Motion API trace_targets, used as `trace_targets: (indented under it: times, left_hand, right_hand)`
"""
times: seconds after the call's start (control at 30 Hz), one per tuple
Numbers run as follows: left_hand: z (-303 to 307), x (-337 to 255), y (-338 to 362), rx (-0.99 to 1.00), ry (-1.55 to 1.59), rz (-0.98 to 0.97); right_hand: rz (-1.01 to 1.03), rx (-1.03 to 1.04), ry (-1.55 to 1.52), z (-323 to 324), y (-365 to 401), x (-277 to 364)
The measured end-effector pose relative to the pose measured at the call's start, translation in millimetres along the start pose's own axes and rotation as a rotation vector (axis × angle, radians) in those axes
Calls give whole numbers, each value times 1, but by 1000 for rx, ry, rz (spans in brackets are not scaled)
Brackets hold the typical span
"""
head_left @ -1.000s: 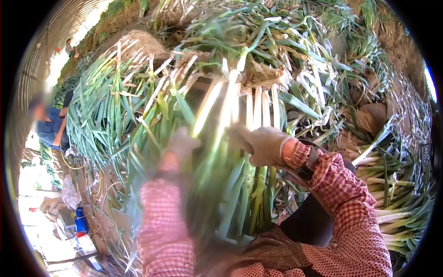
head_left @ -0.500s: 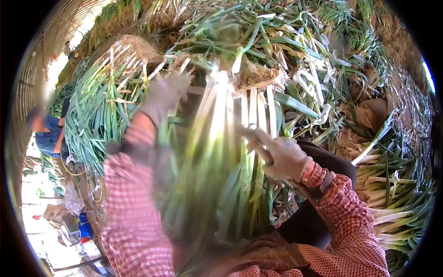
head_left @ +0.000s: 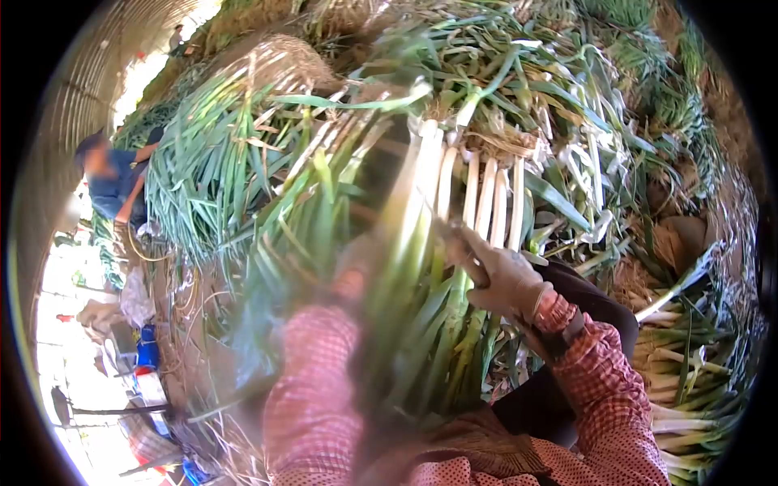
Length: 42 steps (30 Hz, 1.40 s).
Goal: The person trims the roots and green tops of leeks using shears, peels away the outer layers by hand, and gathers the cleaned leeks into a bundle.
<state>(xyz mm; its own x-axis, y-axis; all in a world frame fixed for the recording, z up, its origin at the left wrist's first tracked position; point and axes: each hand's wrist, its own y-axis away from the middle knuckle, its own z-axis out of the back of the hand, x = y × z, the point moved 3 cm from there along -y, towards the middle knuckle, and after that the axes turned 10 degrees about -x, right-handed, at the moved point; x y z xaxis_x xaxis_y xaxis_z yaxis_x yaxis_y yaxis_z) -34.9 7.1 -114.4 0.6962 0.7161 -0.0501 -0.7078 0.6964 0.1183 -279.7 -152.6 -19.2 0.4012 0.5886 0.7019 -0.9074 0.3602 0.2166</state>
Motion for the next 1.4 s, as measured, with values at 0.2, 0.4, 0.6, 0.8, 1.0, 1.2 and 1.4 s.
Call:
trace_targets:
  times: [0.2, 0.4, 0.6, 0.8, 1.0, 1.2, 1.4]
  left_hand:
    - [-94, 12, 21, -116, -44, -588]
    - [86, 23, 1, -471, -179, 83]
    - [38, 53, -46, -312, -284, 107]
    - [44, -17, -29, -68, 227, -310]
    - [33, 31, -57, -242, 669, 15]
    - [16, 32, -61, -255, 409, 138]
    - [21, 20, -45, -167, 371, 210]
  right_hand:
    - [266, 120, -133, -23, -51, 52]
    - [-18, 27, -12, -17, -123, 84]
    - [-119, 125, -22, -19, -111, 82]
    - [3, -139, -73, 7, -94, 33]
    - [22, -225, -21, 7, -95, 8]
    - [252, 85, -122, -16, -66, 37]
    - [70, -12, -35, -15, -119, 44]
